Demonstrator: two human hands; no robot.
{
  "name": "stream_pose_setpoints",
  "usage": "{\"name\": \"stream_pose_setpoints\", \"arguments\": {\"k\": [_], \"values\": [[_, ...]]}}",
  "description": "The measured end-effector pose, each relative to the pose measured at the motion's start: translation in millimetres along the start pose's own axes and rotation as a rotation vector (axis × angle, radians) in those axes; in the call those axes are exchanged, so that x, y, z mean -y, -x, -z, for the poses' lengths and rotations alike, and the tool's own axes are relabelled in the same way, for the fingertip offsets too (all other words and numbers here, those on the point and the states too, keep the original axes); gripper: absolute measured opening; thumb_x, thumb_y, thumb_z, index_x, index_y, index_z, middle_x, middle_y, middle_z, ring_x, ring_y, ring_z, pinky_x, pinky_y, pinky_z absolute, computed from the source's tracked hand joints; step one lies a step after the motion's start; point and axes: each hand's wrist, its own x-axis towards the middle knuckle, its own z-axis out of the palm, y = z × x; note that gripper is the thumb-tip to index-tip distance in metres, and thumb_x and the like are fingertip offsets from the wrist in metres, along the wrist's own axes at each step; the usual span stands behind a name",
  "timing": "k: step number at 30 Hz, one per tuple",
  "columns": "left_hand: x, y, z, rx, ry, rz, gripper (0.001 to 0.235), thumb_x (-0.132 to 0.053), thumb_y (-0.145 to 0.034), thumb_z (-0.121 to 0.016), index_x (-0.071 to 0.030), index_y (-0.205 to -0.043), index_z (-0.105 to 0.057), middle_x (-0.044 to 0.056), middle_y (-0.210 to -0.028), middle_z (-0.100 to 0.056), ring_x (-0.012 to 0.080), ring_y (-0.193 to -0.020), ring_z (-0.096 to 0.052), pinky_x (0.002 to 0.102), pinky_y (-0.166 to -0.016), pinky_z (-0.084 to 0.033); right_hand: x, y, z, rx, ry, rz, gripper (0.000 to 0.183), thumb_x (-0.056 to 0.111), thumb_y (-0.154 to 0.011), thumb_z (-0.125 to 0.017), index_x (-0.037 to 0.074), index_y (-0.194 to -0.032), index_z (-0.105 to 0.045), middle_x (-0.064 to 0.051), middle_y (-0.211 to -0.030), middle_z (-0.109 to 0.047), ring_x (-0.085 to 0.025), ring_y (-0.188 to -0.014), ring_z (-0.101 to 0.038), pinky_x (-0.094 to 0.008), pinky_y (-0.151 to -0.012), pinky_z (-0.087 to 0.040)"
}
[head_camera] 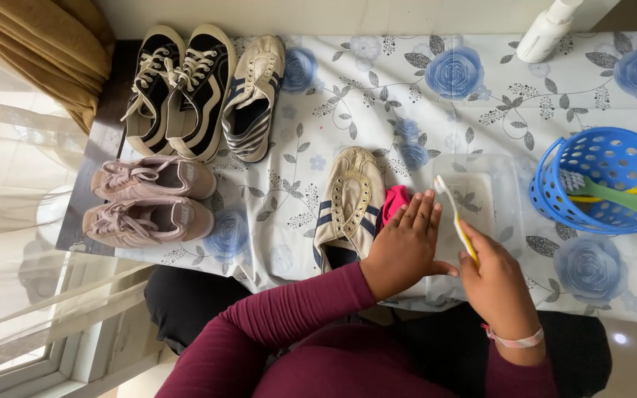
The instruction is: The person cleans a white and blue sneaker using a toothbrush and a pink cloth. They scrub the upper part of the shoe and wipe it with the cloth while other shoes are visible on the table.
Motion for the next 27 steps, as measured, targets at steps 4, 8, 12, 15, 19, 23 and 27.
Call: {"name": "stream_pose_setpoints", "arguments": {"k": [4, 8, 12, 15, 19, 23, 27], "values": [[0, 0, -4, 0.012, -0.007, 0.014, 0.121, -0.087, -0.078, -0.035, 0.006, -0.156, -0.036, 0.029, -0.167, -0.029, 0.0381, -0.155, -0.035, 0.047, -0.121, -0.038, -16, -3, -5, -0.180, 0.062, 0.114, 0.057, 0.002, -0.095, -0.057, 0.005, -0.152, -0.053, -0.022, -0.142, -0.064, -0.041, -0.123, -0.062, -0.051, -0.100, -0.050], [0, 0, -1, 0.017, -0.026, -0.001, 0.120, -0.086, -0.080, -0.034, 0.005, -0.157, -0.034, 0.029, -0.167, -0.028, 0.0379, -0.155, -0.034, 0.047, -0.123, -0.037, -17, -1, -4, -0.100, 0.028, 0.109, 0.058, 0.002, -0.094, -0.056, 0.008, -0.152, -0.053, -0.021, -0.139, -0.065, -0.039, -0.122, -0.063, -0.048, -0.098, -0.051], [0, 0, -4, -0.005, -0.013, -0.005, 0.118, -0.085, -0.081, -0.036, 0.006, -0.156, -0.036, 0.030, -0.165, -0.031, 0.0385, -0.155, -0.035, 0.047, -0.123, -0.037, -15, -2, -7, -0.003, 0.021, 0.170, 0.059, 0.003, -0.093, -0.054, 0.007, -0.152, -0.052, -0.017, -0.142, -0.064, -0.037, -0.125, -0.062, -0.045, -0.101, -0.049], [0, -2, -3, 0.030, -0.039, 0.000, 0.121, -0.087, -0.079, -0.032, 0.005, -0.157, -0.034, 0.029, -0.167, -0.027, 0.0381, -0.156, -0.032, 0.047, -0.124, -0.035, -7, -1, 1, -0.055, -0.011, 0.056, 0.056, 0.005, -0.094, -0.057, 0.012, -0.150, -0.056, -0.018, -0.142, -0.065, -0.037, -0.120, -0.066, -0.046, -0.098, -0.052], [0, -2, -6, 0.057, -0.029, 0.011, 0.123, -0.089, -0.079, -0.028, 0.005, -0.158, -0.031, 0.029, -0.167, -0.026, 0.0384, -0.156, -0.030, 0.047, -0.124, -0.032, -16, -2, -2, -0.019, 0.041, 0.197, 0.062, 0.000, -0.092, -0.056, 0.007, -0.153, -0.050, -0.019, -0.146, -0.060, -0.038, -0.129, -0.059, -0.047, -0.106, -0.048], [-1, -1, -7, 0.041, -0.034, 0.009, 0.123, -0.089, -0.078, -0.033, 0.005, -0.158, -0.032, 0.028, -0.167, -0.026, 0.0379, -0.156, -0.032, 0.047, -0.123, -0.034, -25, -3, -6, -0.041, 0.046, 0.165, 0.060, 0.001, -0.093, -0.055, 0.008, -0.153, -0.051, -0.016, -0.147, -0.061, -0.037, -0.131, -0.057, -0.046, -0.106, -0.046], [-1, -1, -6, 0.022, -0.026, 0.009, 0.122, -0.088, -0.078, -0.035, 0.005, -0.157, -0.034, 0.030, -0.166, -0.029, 0.0380, -0.155, -0.033, 0.047, -0.123, -0.035, -22, -4, -5, -0.040, 0.045, 0.268, 0.060, -0.005, -0.091, -0.053, 0.003, -0.150, -0.052, -0.017, -0.150, -0.058, -0.034, -0.135, -0.056, -0.042, -0.113, -0.044]]}}
